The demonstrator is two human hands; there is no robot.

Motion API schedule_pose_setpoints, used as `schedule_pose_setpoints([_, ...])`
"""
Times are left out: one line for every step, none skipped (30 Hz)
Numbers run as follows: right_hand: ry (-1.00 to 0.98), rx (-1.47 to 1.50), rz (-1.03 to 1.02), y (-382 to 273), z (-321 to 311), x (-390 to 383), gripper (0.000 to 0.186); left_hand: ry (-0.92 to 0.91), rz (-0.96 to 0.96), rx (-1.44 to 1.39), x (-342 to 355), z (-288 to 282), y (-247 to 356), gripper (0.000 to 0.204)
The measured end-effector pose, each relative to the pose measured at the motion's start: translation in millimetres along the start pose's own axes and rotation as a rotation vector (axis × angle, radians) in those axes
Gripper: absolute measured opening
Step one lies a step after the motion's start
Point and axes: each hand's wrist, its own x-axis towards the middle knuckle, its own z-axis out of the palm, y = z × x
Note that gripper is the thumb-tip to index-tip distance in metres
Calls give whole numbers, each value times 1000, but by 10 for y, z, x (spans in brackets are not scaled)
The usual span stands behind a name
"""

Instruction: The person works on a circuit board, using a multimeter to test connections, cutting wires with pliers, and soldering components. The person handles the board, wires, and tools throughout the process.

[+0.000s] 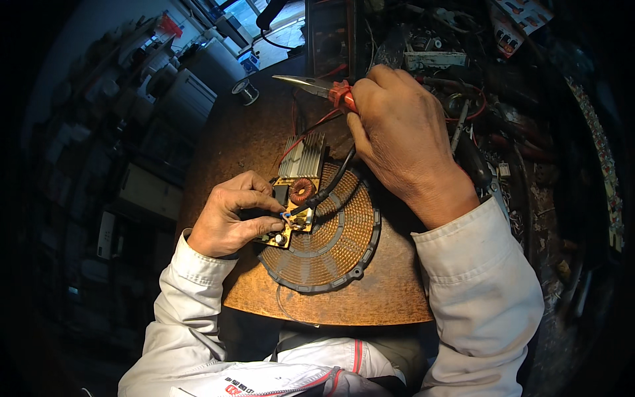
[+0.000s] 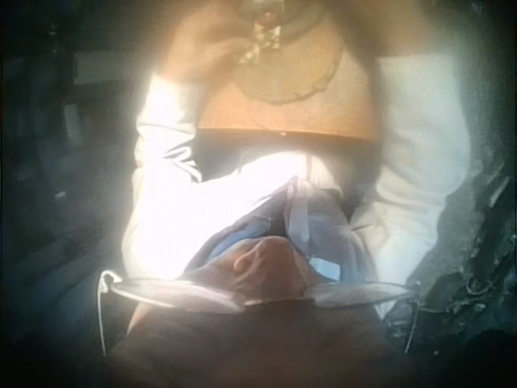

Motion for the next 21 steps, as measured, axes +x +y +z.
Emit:
schedule_pose_setpoints([8,5,15,8,33,-40,14,-5,-13,-7,-2,-3,6,26])
schedule_pose_setpoints([-1,-6,14,22,59,-69,14,-10,-25,-14,-2,-6,11,26])
schedule_pose_setpoints([-9,-18,14,37,78,-93,14,-12,-26,-7,-2,-9,12,26])
schedule_pose_setpoints([-16,-27,13,48,105,-114,13,-14,-29,2,-7,-15,3,27])
schedule_pose_setpoints([-18,-16,15,54,126,-132,13,-16,-32,10,-8,-20,1,28])
schedule_pose_setpoints([-21,-5,17,60,143,-148,12,-15,-43,3,-6,-19,7,28])
schedule_pose_setpoints([-25,8,20,68,163,-165,12,-16,-57,-4,-8,-12,11,27])
schedule_pose_setpoints([-28,0,24,76,173,-170,12,-16,-71,-11,-4,-11,17,27])
schedule_pose_setpoints([-31,-7,28,83,173,-171,11,-22,-74,-2,4,-16,23,27])
schedule_pose_setpoints([-36,-15,31,86,173,-172,11,-27,-77,5,8,-20,32,27])
schedule_pose_setpoints([-34,-7,35,85,179,-174,11,-31,-80,13,12,-25,39,27])
schedule_pose_setpoints([-32,1,39,82,187,-176,10,-39,-85,17,17,-34,44,27])
schedule_pose_setpoints([-32,7,42,80,189,-182,10,-46,-90,18,15,-38,46,27])
schedule_pose_setpoints([-34,8,45,83,192,-188,10,-53,-94,18,12,-43,47,26])
schedule_pose_setpoints([-37,10,48,87,195,-194,10,-55,-93,8,10,-48,44,26])
schedule_pose_setpoints([-39,10,49,91,196,-196,10,-55,-91,-2,6,-51,38,26])
schedule_pose_setpoints([-35,14,47,89,192,-196,10,-55,-89,-12,2,-54,32,26])
schedule_pose_setpoints([-30,17,46,84,187,-195,10,-55,-77,-3,-2,-56,26,25])
schedule_pose_setpoints([-25,21,47,83,191,-198,10,-57,-64,7,-5,-59,16,25])
schedule_pose_setpoints([-24,25,44,86,199,-202,10,-59,-52,17,-5,-64,15,25])
schedule_pose_setpoints([-23,30,42,91,207,-205,10,-57,-61,19,-6,-64,23,24])
